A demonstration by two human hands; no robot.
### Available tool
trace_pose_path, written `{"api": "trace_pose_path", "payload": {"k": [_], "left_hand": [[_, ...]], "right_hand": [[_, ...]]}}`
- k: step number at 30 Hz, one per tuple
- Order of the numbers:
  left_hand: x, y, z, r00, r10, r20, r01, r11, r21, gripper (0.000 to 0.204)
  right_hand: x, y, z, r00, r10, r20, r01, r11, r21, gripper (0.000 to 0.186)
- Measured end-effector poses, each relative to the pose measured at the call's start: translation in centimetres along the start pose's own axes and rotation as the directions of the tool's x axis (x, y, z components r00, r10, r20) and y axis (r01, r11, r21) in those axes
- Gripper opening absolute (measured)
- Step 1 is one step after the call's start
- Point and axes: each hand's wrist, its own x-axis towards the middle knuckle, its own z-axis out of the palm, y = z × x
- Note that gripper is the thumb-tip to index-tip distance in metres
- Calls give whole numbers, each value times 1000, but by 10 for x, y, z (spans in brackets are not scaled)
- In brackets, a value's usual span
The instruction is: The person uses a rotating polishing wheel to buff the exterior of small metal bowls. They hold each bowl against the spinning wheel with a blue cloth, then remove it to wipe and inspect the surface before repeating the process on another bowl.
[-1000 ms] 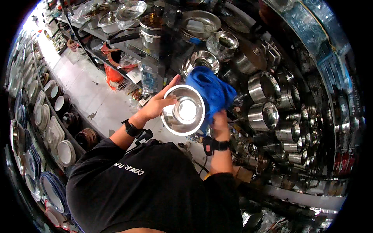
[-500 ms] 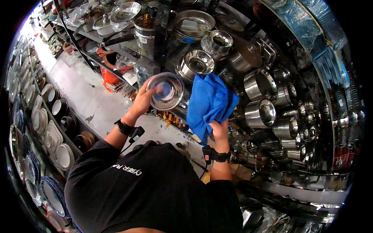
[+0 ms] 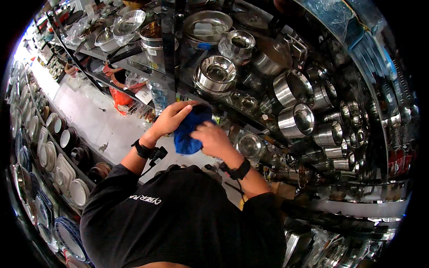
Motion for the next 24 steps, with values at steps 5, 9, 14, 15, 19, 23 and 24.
{"api": "trace_pose_path", "payload": {"k": [5,9,14,15,19,23,24], "left_hand": [[-13,-19,29,951,-120,-285,71,982,-177,46],[-7,-8,24,960,-174,-221,88,932,-353,40],[-4,4,8,970,-134,-201,84,968,-237,34],[-4,-5,8,942,-126,-311,34,958,-284,33],[3,-1,-4,913,-204,-353,-49,805,-591,36],[8,-1,12,935,-275,-222,-13,603,-798,41],[13,5,20,943,-274,-188,-17,525,-851,42]], "right_hand": [[18,5,-18,913,210,-351,-159,973,169,44],[10,3,-11,972,59,-229,-12,979,202,44],[-15,24,-22,988,-147,-46,154,952,265,35],[-21,32,-35,989,-142,-33,146,955,260,35],[-57,66,-87,863,283,-418,-200,952,232,39],[-47,117,-85,605,437,-666,-512,854,94,47],[-43,134,-80,591,438,-678,-532,843,81,47]]}}
